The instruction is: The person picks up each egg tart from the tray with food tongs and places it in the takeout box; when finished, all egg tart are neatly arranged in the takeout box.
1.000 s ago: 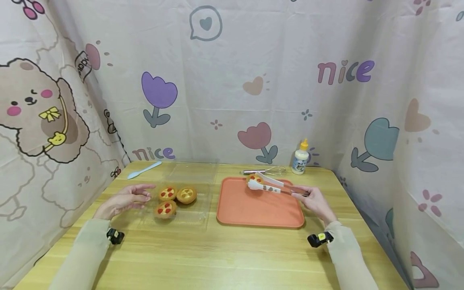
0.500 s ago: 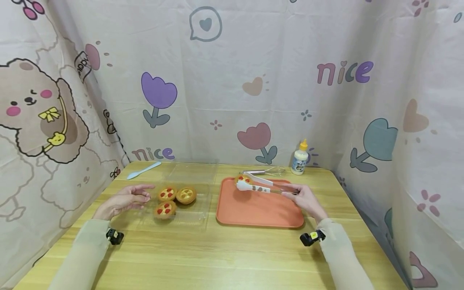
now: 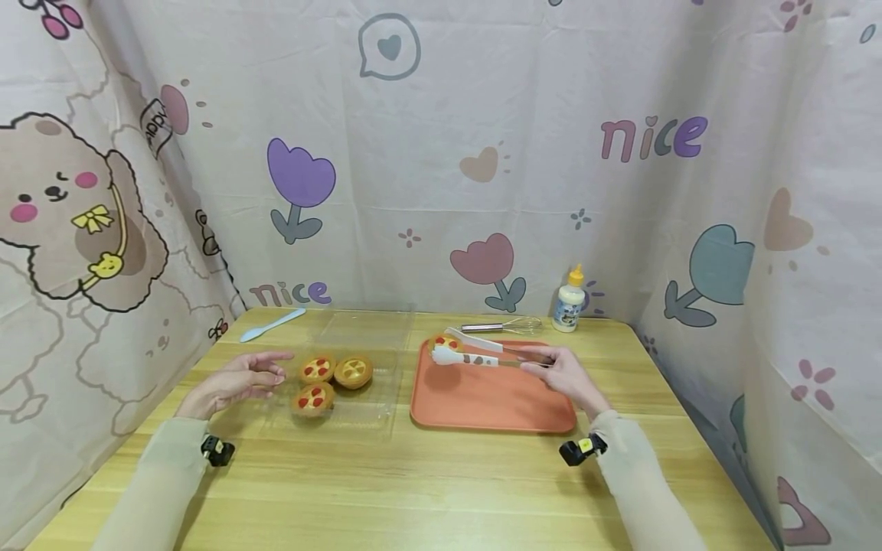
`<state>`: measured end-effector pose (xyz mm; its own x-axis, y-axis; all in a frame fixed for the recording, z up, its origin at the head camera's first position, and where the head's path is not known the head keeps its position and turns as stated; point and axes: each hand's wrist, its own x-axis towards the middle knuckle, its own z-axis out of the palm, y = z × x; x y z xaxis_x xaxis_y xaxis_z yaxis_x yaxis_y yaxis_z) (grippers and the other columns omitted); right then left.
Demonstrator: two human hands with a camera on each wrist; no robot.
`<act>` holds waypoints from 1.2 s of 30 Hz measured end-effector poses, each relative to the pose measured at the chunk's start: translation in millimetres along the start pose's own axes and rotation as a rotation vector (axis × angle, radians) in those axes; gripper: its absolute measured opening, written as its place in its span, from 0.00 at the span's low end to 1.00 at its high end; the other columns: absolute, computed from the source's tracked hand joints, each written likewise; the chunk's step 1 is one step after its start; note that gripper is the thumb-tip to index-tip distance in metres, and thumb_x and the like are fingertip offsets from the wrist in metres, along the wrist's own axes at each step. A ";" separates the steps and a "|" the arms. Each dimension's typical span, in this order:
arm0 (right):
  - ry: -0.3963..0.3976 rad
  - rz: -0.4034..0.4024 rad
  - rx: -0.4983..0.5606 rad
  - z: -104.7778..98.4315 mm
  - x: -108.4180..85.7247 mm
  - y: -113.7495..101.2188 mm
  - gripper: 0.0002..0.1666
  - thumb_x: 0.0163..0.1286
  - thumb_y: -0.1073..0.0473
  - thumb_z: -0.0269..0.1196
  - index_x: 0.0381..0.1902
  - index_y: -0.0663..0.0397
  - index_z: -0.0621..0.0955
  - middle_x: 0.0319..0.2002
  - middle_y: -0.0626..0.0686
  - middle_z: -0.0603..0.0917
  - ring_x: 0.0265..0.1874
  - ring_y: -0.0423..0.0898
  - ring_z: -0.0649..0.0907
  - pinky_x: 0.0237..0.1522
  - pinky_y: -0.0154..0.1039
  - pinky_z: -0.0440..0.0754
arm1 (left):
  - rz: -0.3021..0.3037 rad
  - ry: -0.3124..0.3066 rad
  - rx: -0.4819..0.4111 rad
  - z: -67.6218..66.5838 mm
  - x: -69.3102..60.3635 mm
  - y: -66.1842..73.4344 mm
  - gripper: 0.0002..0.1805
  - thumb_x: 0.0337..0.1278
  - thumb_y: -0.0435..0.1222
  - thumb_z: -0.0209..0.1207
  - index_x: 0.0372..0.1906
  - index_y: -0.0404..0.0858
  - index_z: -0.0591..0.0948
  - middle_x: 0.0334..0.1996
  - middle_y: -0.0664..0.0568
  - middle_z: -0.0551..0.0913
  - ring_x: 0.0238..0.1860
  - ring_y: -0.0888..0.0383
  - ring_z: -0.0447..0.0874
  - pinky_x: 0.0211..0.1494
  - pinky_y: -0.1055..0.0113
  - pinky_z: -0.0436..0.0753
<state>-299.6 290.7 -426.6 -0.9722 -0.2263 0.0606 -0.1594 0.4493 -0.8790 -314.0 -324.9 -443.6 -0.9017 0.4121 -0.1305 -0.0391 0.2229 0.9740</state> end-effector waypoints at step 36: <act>-0.208 -0.088 0.058 52.6 10.8 -53.4 0.24 0.68 0.53 0.66 0.59 0.55 0.81 0.14 0.45 0.70 0.09 0.37 0.62 0.12 0.28 0.62 | 0.011 -0.014 -0.022 -2.4 1.8 -3.5 0.38 0.64 0.30 0.59 0.74 0.28 0.54 0.46 0.45 0.80 0.45 0.53 0.82 0.47 0.58 0.86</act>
<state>-292.6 218.8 -403.8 -0.8975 -0.4387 0.0450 -0.2264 0.3708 -0.9007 -316.5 -327.1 -446.8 -0.8961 0.4267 -0.1221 -0.0386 0.1992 0.9792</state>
